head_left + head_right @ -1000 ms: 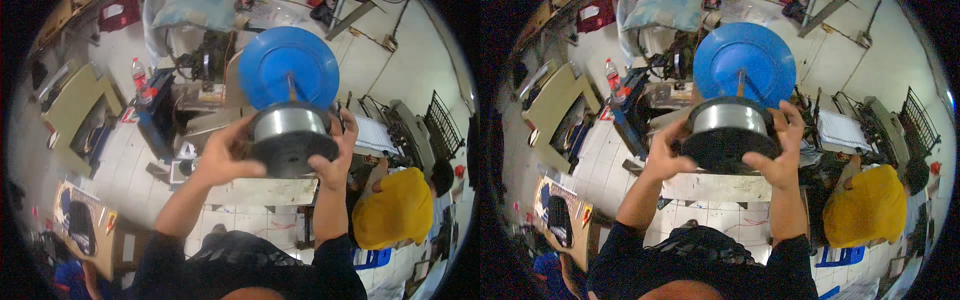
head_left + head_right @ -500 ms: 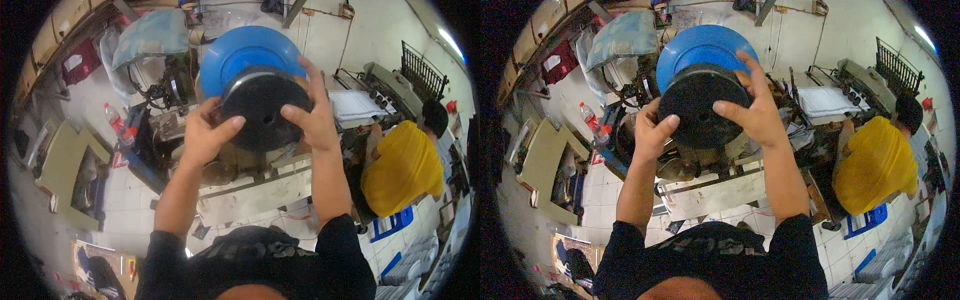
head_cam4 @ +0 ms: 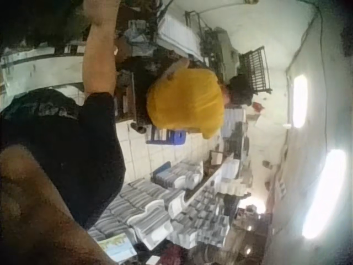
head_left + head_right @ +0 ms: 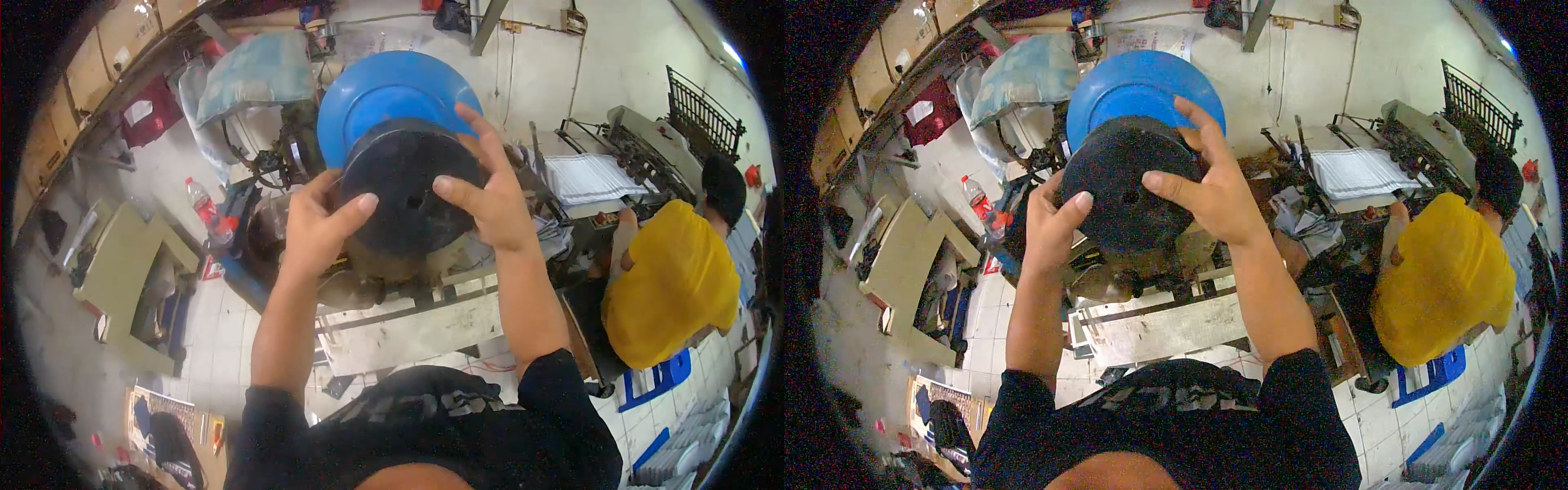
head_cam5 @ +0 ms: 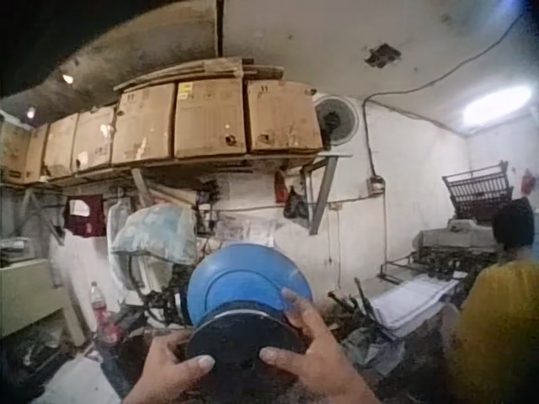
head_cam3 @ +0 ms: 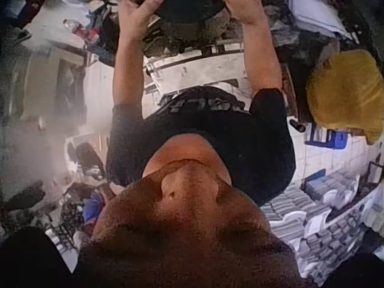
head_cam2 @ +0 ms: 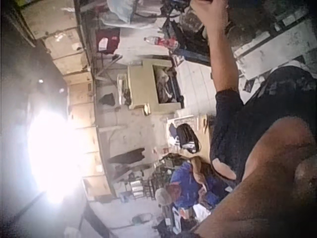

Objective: The person cuts wire on a spool using pliers, mounts the wire spool onto a binding machine, and secures it in place using a metal rod.

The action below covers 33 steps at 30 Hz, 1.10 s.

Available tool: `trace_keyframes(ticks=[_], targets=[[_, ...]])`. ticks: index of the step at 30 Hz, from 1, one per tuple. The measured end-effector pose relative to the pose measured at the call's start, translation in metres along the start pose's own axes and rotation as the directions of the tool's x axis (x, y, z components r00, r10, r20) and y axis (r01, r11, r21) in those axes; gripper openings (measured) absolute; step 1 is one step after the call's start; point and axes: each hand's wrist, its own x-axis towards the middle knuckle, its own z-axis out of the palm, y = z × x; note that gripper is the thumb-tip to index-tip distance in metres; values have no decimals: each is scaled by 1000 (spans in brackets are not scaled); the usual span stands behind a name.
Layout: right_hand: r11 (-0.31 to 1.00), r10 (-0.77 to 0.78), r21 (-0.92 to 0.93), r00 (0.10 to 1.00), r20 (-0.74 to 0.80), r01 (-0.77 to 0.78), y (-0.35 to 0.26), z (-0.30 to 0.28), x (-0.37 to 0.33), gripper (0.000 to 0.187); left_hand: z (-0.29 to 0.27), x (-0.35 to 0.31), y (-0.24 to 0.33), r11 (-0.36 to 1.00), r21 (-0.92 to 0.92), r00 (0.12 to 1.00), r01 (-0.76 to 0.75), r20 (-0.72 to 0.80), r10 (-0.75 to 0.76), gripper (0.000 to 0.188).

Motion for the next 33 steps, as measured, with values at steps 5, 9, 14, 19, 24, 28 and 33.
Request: trace_keyframes(ticks=[5,9,14,19,24,28,33], targets=[[999,-31,-5,998,55,31,5,-3,3,90,-3,-2,-9,1000,15,1000,-21,8,21,55],[989,11,-148,999,48,-4,14,-6,13,87,-8,10,-19,998,56,1000,17,-12,-16,52],[975,-6,-223,1000,24,11,44,-24,34,76,-6,40,-39,997,68,998,33,-51,-29,59],[741,-172,-648,983,69,175,46,-31,50,63,-9,60,-51,984,168,995,61,-87,-46,70],[500,-330,-842,944,32,204,57,-20,41,68,-5,51,-68,976,214,976,26,-216,22,75],[354,-496,-923,867,-50,149,66,-18,43,82,-6,47,-74,921,383,931,75,-356,73,55],[454,-494,-867,868,-51,208,81,-25,47,94,-24,49,-95,924,381,918,-19,-360,167,48]])
